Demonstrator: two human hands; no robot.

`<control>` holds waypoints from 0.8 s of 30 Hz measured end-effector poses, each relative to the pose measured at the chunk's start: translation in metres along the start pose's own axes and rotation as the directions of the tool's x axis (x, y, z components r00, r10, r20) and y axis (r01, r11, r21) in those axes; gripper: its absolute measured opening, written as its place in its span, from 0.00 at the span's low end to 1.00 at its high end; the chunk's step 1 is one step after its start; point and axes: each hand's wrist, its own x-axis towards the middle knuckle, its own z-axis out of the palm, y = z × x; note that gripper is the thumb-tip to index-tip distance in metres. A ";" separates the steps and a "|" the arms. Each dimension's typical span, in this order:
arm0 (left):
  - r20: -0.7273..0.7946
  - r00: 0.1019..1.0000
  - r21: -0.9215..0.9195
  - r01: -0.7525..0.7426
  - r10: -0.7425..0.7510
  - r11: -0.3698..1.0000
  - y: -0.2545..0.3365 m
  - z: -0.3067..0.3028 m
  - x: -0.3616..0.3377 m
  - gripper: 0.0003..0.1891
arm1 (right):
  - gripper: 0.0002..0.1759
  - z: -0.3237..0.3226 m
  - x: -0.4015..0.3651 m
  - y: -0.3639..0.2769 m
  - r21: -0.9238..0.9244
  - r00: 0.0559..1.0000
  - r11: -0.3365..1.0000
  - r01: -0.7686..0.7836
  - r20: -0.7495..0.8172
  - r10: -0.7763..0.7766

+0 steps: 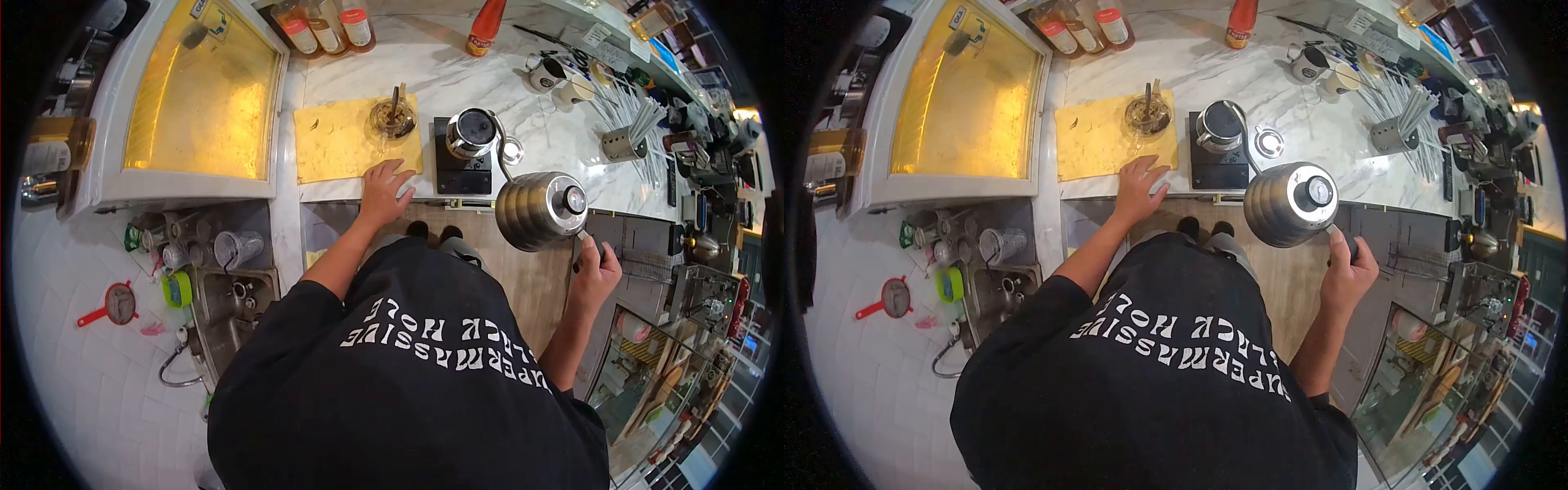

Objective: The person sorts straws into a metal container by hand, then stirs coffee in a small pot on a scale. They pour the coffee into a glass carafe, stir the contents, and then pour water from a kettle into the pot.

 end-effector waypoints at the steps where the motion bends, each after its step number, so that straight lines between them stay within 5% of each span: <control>1: -0.022 0.999 -0.014 0.031 -0.031 0.999 0.005 -0.005 -0.008 0.20 | 0.18 -0.002 0.002 0.002 0.002 1.000 1.000 0.004 0.021 -0.004; 11: -0.102 0.877 -0.083 0.462 -0.469 0.883 0.064 -0.029 -0.120 0.20 | 0.16 0.003 0.015 0.006 0.083 0.970 0.994 -0.069 0.240 0.047; 21: -0.093 0.746 -0.273 0.617 -0.659 0.738 0.065 -0.066 -0.165 0.16 | 0.14 0.090 -0.013 0.007 0.128 0.868 0.985 -0.112 0.496 0.034; 24: -0.031 0.649 -0.340 0.709 -0.760 0.618 0.056 -0.076 -0.177 0.17 | 0.15 0.127 -0.020 0.002 0.132 0.819 0.980 -0.150 0.572 0.048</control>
